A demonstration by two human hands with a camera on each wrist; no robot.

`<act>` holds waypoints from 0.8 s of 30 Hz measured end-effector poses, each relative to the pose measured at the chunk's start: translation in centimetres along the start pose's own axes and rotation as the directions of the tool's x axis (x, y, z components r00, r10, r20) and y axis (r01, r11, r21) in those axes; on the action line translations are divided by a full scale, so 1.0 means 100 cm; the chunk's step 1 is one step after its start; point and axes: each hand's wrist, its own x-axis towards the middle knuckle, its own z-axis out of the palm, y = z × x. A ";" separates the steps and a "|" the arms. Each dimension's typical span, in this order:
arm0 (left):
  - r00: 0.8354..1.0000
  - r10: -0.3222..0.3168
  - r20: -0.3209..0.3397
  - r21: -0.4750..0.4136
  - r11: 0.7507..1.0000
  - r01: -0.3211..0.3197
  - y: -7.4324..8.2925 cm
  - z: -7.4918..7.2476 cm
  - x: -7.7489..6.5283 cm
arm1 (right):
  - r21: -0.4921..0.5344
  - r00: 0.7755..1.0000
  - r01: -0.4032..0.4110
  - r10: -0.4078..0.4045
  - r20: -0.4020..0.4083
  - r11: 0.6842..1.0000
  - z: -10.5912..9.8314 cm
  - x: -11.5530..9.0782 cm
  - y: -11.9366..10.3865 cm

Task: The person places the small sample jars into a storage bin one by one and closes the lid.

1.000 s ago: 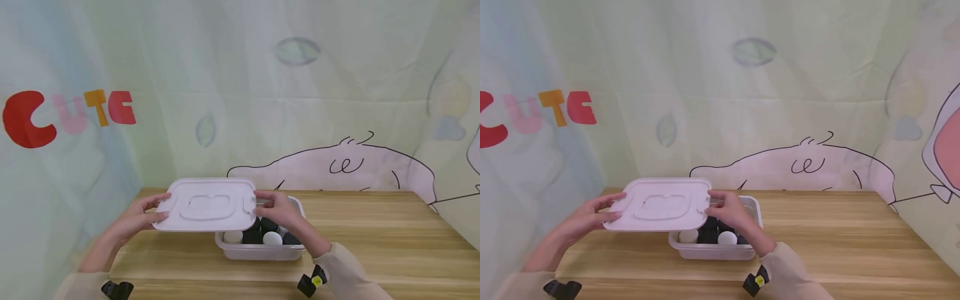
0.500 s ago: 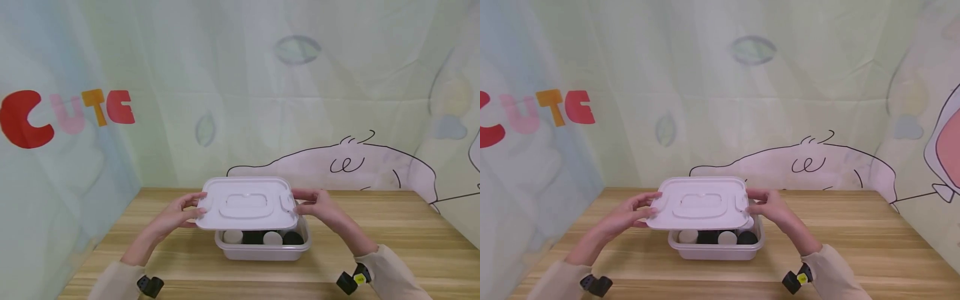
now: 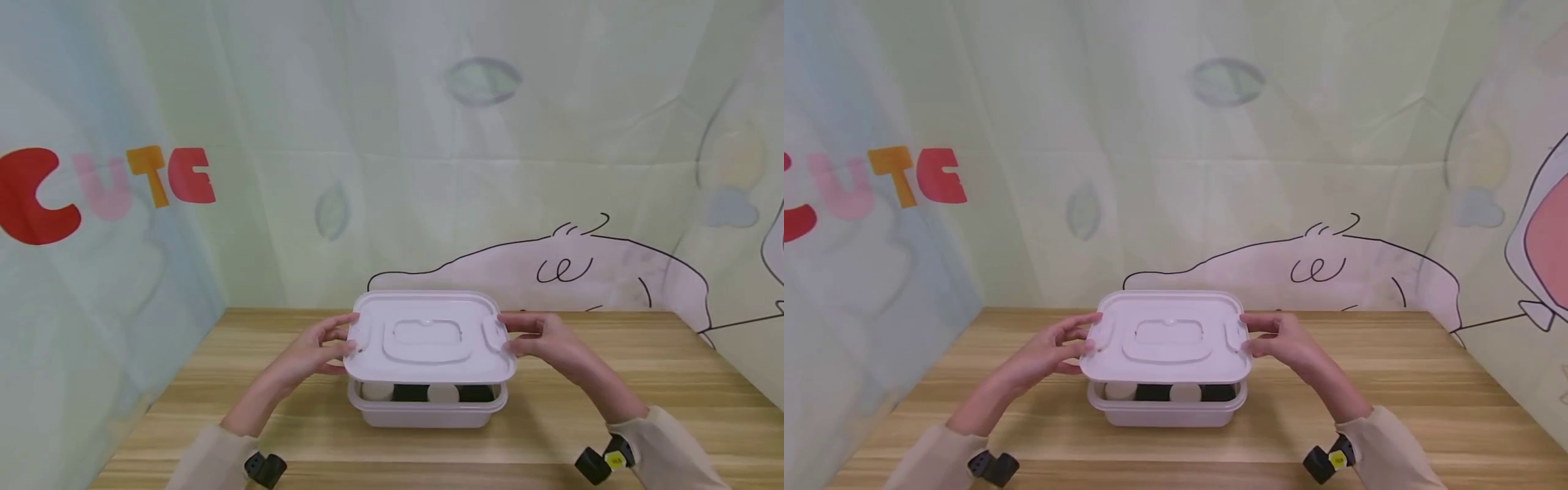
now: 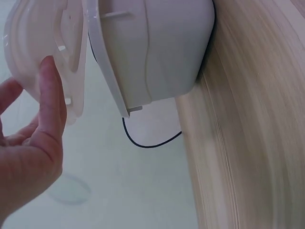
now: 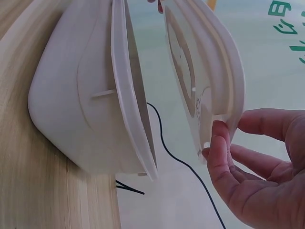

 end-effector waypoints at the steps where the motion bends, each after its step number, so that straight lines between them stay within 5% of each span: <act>1: 1.000 0.002 0.001 -0.008 1.000 -0.002 0.000 0.000 0.000 | 0.005 1.000 -0.001 0.001 -0.001 1.000 -0.001 -0.001 0.000; 7: 0.999 0.024 -0.037 -0.062 0.998 -0.027 0.004 0.002 -0.001 | 0.026 0.999 0.018 -0.017 -0.040 0.999 -0.003 -0.004 0.000; 13: 0.981 0.011 -0.193 -0.073 0.997 -0.026 0.006 0.007 -0.001 | 0.069 0.993 0.024 -0.016 -0.120 0.997 0.001 -0.005 -0.004; 18: 0.932 0.026 -0.361 -0.031 0.999 -0.040 0.008 0.013 -0.001 | 0.020 0.982 0.011 -0.007 -0.191 1.000 0.005 -0.007 -0.010; 24: 0.848 0.192 -0.494 0.186 0.976 -0.113 0.016 0.025 -0.007 | -0.062 0.942 0.109 -0.123 -0.312 0.992 0.008 -0.013 -0.016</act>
